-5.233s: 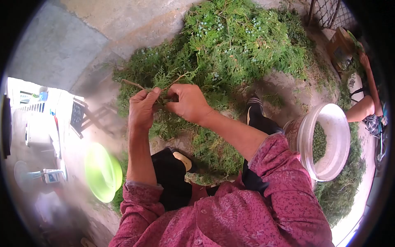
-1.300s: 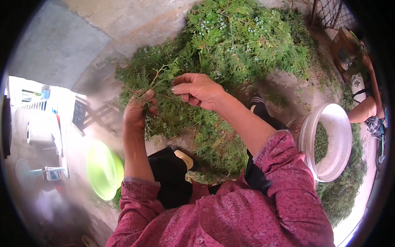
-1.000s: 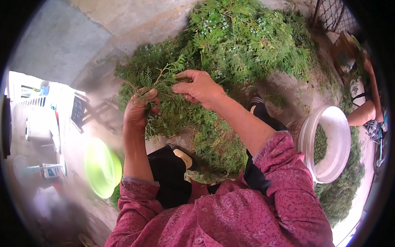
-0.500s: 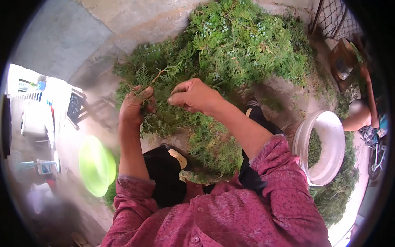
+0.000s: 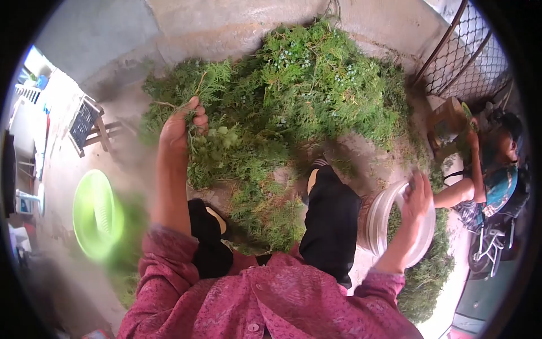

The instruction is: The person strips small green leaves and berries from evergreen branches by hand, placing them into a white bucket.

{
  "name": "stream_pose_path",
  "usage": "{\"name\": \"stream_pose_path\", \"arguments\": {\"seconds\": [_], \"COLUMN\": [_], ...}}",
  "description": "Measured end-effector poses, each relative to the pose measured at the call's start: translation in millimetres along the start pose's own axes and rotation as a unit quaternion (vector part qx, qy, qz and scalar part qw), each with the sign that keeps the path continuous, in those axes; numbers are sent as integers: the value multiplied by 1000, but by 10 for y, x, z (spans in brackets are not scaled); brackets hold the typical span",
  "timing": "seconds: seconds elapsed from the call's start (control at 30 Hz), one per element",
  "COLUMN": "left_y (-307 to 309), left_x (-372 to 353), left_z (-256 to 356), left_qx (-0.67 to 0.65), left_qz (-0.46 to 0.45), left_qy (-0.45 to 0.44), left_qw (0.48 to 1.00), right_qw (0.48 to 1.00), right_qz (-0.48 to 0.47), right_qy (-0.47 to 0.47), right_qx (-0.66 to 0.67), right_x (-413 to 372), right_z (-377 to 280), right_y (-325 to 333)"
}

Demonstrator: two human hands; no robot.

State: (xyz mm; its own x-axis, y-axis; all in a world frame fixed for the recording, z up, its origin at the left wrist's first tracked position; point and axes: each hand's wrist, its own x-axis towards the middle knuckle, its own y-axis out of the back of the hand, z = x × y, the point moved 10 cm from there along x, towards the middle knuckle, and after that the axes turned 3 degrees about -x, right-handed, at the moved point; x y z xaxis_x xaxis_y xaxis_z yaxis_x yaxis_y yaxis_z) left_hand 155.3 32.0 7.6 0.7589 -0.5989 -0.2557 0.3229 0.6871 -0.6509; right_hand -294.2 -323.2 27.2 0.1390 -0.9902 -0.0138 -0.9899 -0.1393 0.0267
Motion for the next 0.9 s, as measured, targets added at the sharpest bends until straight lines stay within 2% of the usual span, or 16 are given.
{"name": "stream_pose_path", "arguments": {"seconds": [0.03,0.07,0.1,0.13,0.2,0.27,0.33,0.37,0.4,0.43,0.47,0.53,0.6,0.67,0.73,0.9], "left_y": [-25,-10,-19,-46,-136,-188,-276,-258,-227,-230,-228,-259,-204,-179,-156,-92], "left_x": [9,27,52,56,17,1,2,-4,-10,-16,-16,-11,9,-9,-16,-72], "left_z": [-5,-13,-61,-102,-140,-141,-219,-257,-286,-286,-290,-241,-245,-256,-198,-137], "left_qx": [9,3,-10,-24,-52,24,17,27,37,49,44,34,-3,9,12,-13], "left_qz": [-17,-19,-29,-41,-33,-27,-75,-56,-35,-37,-36,-59,-57,-54,-61,-57], "left_qy": [1,0,16,31,27,9,26,36,45,43,39,-1,15,35,9,12], "left_qw": [1000,1000,999,998,998,999,997,997,998,997,998,998,998,998,998,998], "right_qw": [989,910,725,660,621,726,813,832,822,834,852,813,724,704,685,682], "right_qz": [-32,38,23,-42,-34,-120,-158,-200,-187,-219,-289,-390,-444,-459,-474,-529], "right_qy": [56,71,204,227,138,190,157,207,248,281,294,361,485,504,520,455], "right_qx": [-132,-408,-657,-715,-771,-649,-538,-474,-477,-421,-322,-238,-207,-198,-189,-220], "right_x": [202,321,344,340,-43,-58,-354,-490,-688,-991,-1223,-1831,-2288,-2460,-2570,-2622], "right_z": [94,245,317,625,377,272,-113,-254,-434,-643,-702,-958,-1047,-1047,-1032,-835], "right_y": [397,836,934,1127,838,402,-441,-857,-1257,-1677,-2053,-2726,-3165,-3422,-3535,-3699]}}
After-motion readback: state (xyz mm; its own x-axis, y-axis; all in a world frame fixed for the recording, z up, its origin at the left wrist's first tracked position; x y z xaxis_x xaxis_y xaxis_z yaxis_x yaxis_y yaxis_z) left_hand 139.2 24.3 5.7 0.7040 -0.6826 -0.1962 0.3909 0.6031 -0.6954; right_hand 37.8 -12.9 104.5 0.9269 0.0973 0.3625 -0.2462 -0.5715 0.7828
